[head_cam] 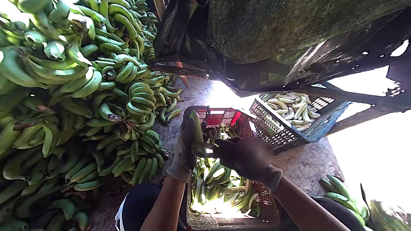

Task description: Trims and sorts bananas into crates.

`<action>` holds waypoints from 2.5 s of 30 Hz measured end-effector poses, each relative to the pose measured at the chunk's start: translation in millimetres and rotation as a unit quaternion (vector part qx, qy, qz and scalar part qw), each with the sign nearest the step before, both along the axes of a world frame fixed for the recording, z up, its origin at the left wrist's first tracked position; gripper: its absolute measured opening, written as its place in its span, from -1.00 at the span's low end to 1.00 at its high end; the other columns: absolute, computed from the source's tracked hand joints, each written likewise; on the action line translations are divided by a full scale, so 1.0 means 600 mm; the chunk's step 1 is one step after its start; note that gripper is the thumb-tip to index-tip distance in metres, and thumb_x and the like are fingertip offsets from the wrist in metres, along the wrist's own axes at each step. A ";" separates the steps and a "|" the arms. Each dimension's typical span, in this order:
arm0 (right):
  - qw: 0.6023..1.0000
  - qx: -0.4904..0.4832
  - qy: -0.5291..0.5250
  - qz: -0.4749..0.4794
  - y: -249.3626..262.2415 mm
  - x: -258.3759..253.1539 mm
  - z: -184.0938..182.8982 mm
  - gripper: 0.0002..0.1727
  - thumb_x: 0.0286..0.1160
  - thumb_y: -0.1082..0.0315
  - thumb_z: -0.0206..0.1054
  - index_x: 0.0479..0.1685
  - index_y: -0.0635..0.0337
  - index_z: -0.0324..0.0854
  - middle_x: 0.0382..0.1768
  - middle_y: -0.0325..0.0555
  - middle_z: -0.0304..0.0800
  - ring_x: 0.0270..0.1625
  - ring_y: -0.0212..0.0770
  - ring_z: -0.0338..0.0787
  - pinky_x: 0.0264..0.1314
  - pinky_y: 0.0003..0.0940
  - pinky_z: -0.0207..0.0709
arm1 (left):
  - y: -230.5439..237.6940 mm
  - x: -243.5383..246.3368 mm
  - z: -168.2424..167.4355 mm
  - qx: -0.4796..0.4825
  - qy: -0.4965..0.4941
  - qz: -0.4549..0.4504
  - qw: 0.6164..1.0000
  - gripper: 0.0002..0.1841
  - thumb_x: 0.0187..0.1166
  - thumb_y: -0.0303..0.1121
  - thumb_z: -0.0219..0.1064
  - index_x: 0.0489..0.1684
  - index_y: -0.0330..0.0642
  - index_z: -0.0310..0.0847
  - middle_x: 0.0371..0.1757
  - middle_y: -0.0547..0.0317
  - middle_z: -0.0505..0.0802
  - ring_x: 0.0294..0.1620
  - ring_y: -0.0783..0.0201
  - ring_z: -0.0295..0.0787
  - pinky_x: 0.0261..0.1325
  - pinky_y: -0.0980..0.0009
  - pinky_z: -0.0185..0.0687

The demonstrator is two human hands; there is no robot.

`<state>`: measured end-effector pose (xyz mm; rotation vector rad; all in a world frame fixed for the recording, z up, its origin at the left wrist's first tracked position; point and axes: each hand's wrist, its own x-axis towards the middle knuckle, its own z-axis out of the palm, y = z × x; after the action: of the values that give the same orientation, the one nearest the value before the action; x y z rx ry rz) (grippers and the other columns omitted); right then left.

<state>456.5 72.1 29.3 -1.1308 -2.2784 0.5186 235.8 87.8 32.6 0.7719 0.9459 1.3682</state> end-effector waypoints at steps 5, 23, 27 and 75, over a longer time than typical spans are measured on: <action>0.990 -0.043 -0.025 -0.133 0.093 0.024 -0.003 -0.52 0.64 0.06 0.33 0.55 -0.30 0.58 0.11 -0.05 0.83 0.16 -0.01 0.81 0.25 0.16 0.66 | -0.042 0.030 0.000 -0.022 0.002 -0.137 0.990 -0.54 0.88 -0.06 -0.14 0.30 -0.19 0.54 -0.26 0.08 0.82 -0.40 0.29 0.78 -0.40 0.40 0.77; 0.996 -0.044 0.069 -0.039 0.061 0.032 0.024 -0.64 0.57 0.07 0.38 0.33 -0.23 0.74 -0.16 -0.25 0.84 -0.13 -0.30 0.80 -0.02 -0.18 0.72 | -0.015 0.024 0.003 0.033 0.026 -0.028 0.999 -0.66 0.86 -0.24 -0.10 0.17 -0.18 0.58 -0.28 0.23 0.80 -0.33 0.44 0.76 -0.29 0.53 0.74; 0.999 0.039 0.006 0.038 0.020 0.009 0.002 -0.45 0.47 -0.05 0.40 0.51 -0.32 0.65 0.19 -0.10 0.84 0.25 -0.09 0.78 0.34 0.04 0.62 | -0.003 0.014 -0.022 0.079 0.006 0.069 0.994 -0.67 0.85 -0.23 -0.11 0.28 -0.15 0.49 -0.16 0.30 0.77 -0.18 0.52 0.73 -0.12 0.54 0.72; 0.994 0.024 -0.044 -0.095 0.042 -0.006 -0.008 -0.45 0.58 -0.17 0.25 0.59 -0.51 0.54 0.16 -0.17 0.82 0.20 -0.13 0.80 0.22 -0.01 0.68 | 0.001 0.034 -0.008 0.035 -0.006 0.030 0.999 -0.61 0.86 -0.05 -0.12 0.21 -0.09 0.53 -0.32 0.21 0.75 -0.38 0.39 0.73 -0.36 0.46 0.71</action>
<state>453.0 97.1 24.8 -1.3525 -2.2141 0.3448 256.1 88.1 28.0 0.7923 0.9226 1.4641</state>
